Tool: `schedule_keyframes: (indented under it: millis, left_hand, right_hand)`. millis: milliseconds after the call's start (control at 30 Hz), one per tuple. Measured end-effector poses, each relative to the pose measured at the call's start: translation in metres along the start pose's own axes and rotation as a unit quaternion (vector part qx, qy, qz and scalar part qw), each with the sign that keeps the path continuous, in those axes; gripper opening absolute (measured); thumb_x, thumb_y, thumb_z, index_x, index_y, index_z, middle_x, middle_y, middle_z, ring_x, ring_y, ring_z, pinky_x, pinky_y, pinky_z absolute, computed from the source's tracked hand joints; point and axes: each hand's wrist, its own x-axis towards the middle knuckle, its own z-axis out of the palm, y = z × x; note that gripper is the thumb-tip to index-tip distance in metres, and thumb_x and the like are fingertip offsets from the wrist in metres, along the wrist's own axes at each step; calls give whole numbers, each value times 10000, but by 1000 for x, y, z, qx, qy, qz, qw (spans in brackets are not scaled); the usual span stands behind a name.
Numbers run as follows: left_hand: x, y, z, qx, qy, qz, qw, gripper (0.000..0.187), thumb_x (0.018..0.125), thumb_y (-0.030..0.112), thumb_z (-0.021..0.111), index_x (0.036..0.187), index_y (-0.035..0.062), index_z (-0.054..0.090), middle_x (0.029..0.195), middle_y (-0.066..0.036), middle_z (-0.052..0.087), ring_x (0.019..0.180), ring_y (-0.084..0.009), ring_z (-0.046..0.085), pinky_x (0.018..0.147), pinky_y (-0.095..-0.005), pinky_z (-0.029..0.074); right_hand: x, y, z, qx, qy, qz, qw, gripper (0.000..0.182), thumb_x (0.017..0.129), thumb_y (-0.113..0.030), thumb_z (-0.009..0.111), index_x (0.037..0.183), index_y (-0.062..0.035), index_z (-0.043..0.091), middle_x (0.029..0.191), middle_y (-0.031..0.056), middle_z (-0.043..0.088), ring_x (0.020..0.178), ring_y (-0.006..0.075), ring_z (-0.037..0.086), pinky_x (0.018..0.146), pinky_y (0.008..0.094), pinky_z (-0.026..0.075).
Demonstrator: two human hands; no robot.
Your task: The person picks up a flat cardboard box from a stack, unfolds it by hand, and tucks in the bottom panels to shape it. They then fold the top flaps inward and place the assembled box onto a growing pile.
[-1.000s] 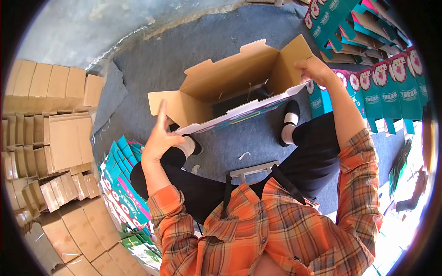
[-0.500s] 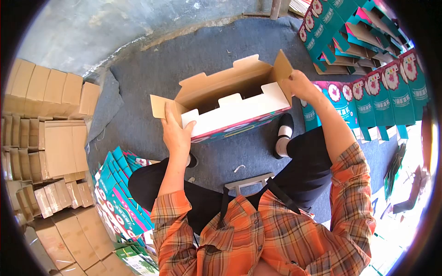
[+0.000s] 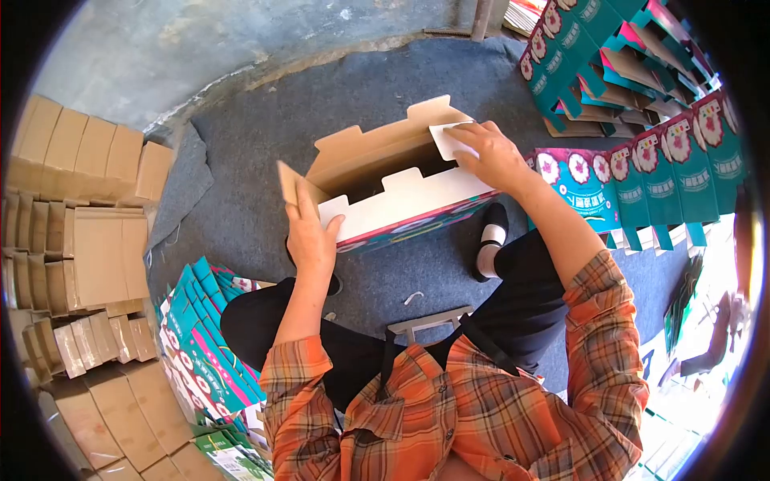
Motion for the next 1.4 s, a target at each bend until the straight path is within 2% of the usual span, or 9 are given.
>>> schedule_keyframes:
  millis: [233, 333, 433, 567, 667, 733, 900, 1033, 1400]
  left_hand:
    - [4, -20, 20, 113, 108, 364, 918, 624, 777, 56, 655, 1360, 180, 472, 1210, -140, 560, 1149, -311, 535, 931, -436, 435]
    - [1, -13, 13, 85, 35, 308, 947, 538, 775, 57, 654, 1295, 129, 531, 1148, -106, 616, 1161, -285, 535, 959, -431, 399]
    - [4, -20, 15, 70, 22, 312, 947, 433, 770, 62, 656, 1198, 91, 594, 1111, -96, 643, 1142, -265, 556, 982, -425, 365]
    - [7, -21, 13, 59, 14, 299, 952, 317, 789, 66, 645, 1105, 76, 623, 1113, -103, 641, 1089, -277, 582, 935, -411, 409]
    - [17, -32, 14, -137, -28, 111, 984, 304, 822, 85, 626, 1123, 57, 589, 1097, -133, 643, 1038, -296, 602, 894, -417, 446]
    - [23, -35, 14, -365, 20, 9, 931, 305, 856, 106, 597, 1150, 43, 547, 1157, -179, 608, 1023, -311, 600, 857, -442, 473]
    - [30, -22, 15, -107, -24, 179, 978, 780, 718, 293, 763, 1388, 78, 425, 1425, -198, 386, 1346, -396, 290, 1101, -465, 263]
    - [31, -10, 26, 31, -44, 207, 977, 800, 673, 274, 796, 1367, 79, 450, 1420, -156, 380, 1343, -389, 264, 1083, -468, 297]
    - [24, 20, 38, 98, 12, 127, 987, 676, 615, 234, 840, 1221, 130, 559, 1241, -99, 461, 1235, -313, 360, 941, -441, 413]
  right_hand:
    - [17, -6, 10, -87, -52, 79, 992, 685, 750, -63, 680, 1369, -208, 426, 1261, 65, 556, 1085, 290, 550, 886, 415, 496]
    - [21, -7, 17, -125, -87, 117, 981, 760, 729, -48, 700, 1393, -225, 375, 1229, 79, 562, 1099, 287, 545, 893, 413, 497]
    - [17, -5, 19, -64, 36, 174, 982, 799, 716, -37, 711, 1399, -241, 348, 1186, 92, 570, 1095, 280, 547, 901, 402, 494]
    - [15, 17, 14, -29, 48, 85, 995, 668, 698, -16, 699, 1302, -223, 503, 1175, 61, 584, 1121, 286, 527, 910, 389, 486]
    - [15, 23, 19, -35, -25, 39, 998, 501, 738, -47, 662, 1215, -185, 601, 1207, 51, 586, 1154, 294, 505, 948, 389, 462]
    - [13, 24, 21, -46, -43, 35, 997, 421, 763, -68, 643, 1174, -157, 634, 1230, 50, 582, 1170, 299, 495, 984, 389, 441]
    - [11, 15, 15, -48, -47, 28, 997, 445, 770, -231, 690, 1204, -168, 615, 1241, 79, 566, 1156, 310, 486, 981, 413, 441]
    - [7, -3, 13, -82, -78, 58, 992, 680, 664, -364, 795, 1274, -193, 547, 1214, 78, 514, 1206, 313, 430, 967, 428, 441]
    - [2, -15, 26, -215, -70, 85, 970, 586, 700, -442, 752, 1186, -165, 576, 1139, 72, 526, 1114, 257, 475, 854, 370, 459]
